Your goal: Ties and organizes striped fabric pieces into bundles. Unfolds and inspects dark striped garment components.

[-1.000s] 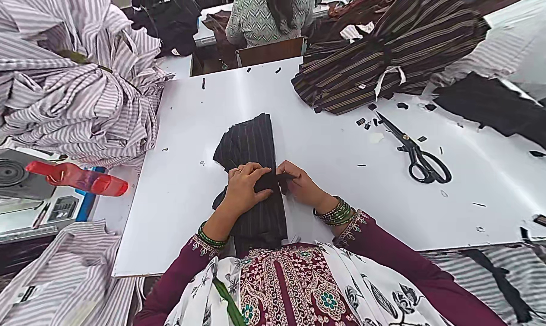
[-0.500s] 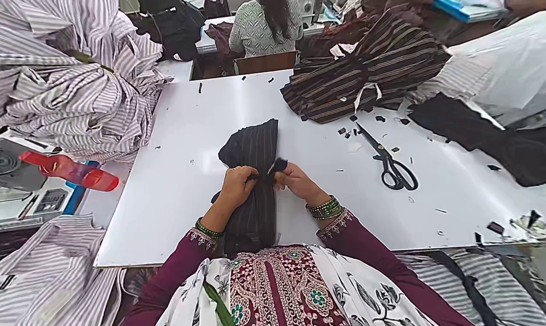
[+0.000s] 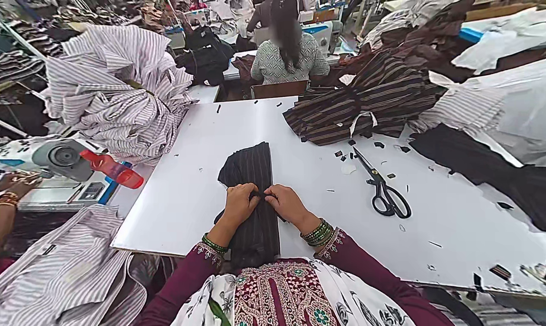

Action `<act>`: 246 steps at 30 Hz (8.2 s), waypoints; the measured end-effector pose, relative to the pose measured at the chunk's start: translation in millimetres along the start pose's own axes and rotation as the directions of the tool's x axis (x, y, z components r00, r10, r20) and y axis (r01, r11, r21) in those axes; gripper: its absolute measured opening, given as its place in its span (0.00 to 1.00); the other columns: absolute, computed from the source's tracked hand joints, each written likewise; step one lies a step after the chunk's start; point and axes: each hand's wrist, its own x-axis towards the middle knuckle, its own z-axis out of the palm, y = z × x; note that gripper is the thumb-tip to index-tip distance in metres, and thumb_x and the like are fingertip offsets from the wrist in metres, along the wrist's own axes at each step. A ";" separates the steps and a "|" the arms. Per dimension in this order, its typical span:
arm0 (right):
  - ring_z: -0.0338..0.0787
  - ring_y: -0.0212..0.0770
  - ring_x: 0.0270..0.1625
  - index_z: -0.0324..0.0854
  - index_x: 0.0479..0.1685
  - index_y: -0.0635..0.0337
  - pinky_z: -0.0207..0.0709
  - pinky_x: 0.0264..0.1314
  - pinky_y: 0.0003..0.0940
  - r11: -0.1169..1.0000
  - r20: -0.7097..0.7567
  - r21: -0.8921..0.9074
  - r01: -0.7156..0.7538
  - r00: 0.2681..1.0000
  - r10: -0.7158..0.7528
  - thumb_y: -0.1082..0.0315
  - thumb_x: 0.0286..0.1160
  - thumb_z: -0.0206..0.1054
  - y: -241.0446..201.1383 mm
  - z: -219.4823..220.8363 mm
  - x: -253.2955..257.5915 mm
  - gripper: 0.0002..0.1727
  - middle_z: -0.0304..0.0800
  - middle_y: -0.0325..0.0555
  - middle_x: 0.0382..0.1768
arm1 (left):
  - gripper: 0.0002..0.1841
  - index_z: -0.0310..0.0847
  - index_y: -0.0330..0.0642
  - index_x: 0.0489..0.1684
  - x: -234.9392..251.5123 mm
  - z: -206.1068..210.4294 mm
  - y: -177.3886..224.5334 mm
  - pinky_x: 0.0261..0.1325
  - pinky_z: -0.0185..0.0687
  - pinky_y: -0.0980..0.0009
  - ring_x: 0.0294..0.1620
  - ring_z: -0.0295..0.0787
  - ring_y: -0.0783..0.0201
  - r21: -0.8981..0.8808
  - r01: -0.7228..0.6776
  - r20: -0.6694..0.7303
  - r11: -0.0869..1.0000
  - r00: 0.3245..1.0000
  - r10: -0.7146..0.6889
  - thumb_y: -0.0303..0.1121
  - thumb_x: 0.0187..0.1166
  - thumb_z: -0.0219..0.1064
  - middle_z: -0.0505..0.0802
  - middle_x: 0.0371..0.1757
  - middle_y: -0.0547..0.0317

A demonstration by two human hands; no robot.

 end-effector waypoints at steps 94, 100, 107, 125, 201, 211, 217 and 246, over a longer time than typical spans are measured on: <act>0.72 0.21 0.24 0.82 0.50 0.74 0.66 0.30 0.18 0.950 -0.647 0.303 -0.079 0.715 0.266 0.76 0.81 0.56 72.7 -24.3 -39.2 0.12 0.80 0.40 0.26 | 0.30 0.64 0.36 0.81 26.4 -73.0 -111.8 0.49 0.87 0.62 0.51 0.88 0.53 -0.970 0.224 0.217 -0.095 0.615 -0.758 0.39 0.84 0.69 0.85 0.64 0.37; 0.71 0.18 0.21 0.83 0.49 0.72 0.65 0.25 0.14 0.930 -0.608 0.366 -0.021 0.751 0.257 0.75 0.80 0.56 79.1 -29.4 -42.7 0.12 0.79 0.35 0.24 | 0.22 0.67 0.30 0.77 25.2 -67.1 -101.0 0.63 0.85 0.59 0.61 0.88 0.54 -0.999 -0.019 -0.046 0.044 0.634 -0.772 0.30 0.88 0.60 0.86 0.64 0.38; 0.77 0.18 0.21 0.79 0.58 0.72 0.72 0.24 0.14 0.853 -0.564 0.522 -0.015 0.744 0.358 0.76 0.83 0.53 72.4 -38.5 -41.9 0.14 0.81 0.36 0.28 | 0.18 0.83 0.19 0.54 1.8 -79.1 -39.6 0.71 0.81 0.60 0.61 0.90 0.55 -0.512 -0.018 -0.351 0.859 0.917 -0.190 0.25 0.72 0.73 0.93 0.54 0.36; 0.72 0.21 0.16 0.77 0.53 0.57 0.68 0.18 0.14 0.497 -0.452 0.857 0.135 0.659 0.601 0.68 0.92 0.50 78.7 -53.0 -38.1 0.09 0.75 0.27 0.22 | 0.42 0.77 0.33 0.75 -52.2 -7.2 -2.3 0.73 0.67 0.32 0.76 0.80 0.35 0.101 -0.294 -0.354 0.951 0.882 0.310 0.48 0.58 0.81 0.85 0.74 0.35; 0.72 0.18 0.21 0.87 0.49 0.67 0.68 0.25 0.18 0.867 0.038 0.496 -0.043 0.999 0.028 0.67 0.79 0.60 31.5 -49.6 -15.4 0.14 0.84 0.30 0.28 | 0.57 0.37 0.53 0.98 41.8 -13.3 -35.2 0.85 0.12 0.25 0.97 0.17 0.39 0.196 0.130 0.483 0.972 0.850 -0.211 0.77 0.72 0.56 0.35 0.98 0.46; 0.75 0.33 0.34 0.83 0.38 0.66 0.70 0.44 0.36 0.883 -0.060 0.152 -0.445 0.887 0.457 0.62 0.81 0.70 54.4 -65.4 0.0 0.14 0.79 0.43 0.30 | 0.65 0.53 0.56 0.95 16.9 3.4 -45.7 0.86 0.24 0.24 0.96 0.35 0.35 0.183 -0.061 0.344 0.981 0.939 -0.006 0.88 0.52 0.57 0.51 0.96 0.41; 0.66 0.23 0.13 0.73 0.30 0.61 0.62 0.19 0.16 0.756 -0.251 0.605 -0.250 0.841 0.479 0.74 0.88 0.58 38.2 -69.1 9.4 0.13 0.69 0.33 0.14 | 0.67 0.43 0.49 0.97 64.1 13.5 -51.3 0.88 0.20 0.28 0.98 0.26 0.42 0.129 -0.278 0.423 0.952 0.884 0.201 0.83 0.57 0.61 0.44 0.98 0.46; 0.85 0.66 0.67 0.63 0.87 0.63 0.74 0.71 0.65 0.942 -0.245 0.062 -0.329 0.910 0.334 0.60 0.83 0.69 54.8 -45.4 93.1 0.36 0.82 0.68 0.69 | 0.11 0.73 0.41 0.60 140.5 -98.2 9.8 0.50 0.87 0.62 0.45 0.88 0.63 -0.992 -0.124 -0.070 -0.027 0.713 -0.697 0.32 0.90 0.50 0.87 0.45 0.54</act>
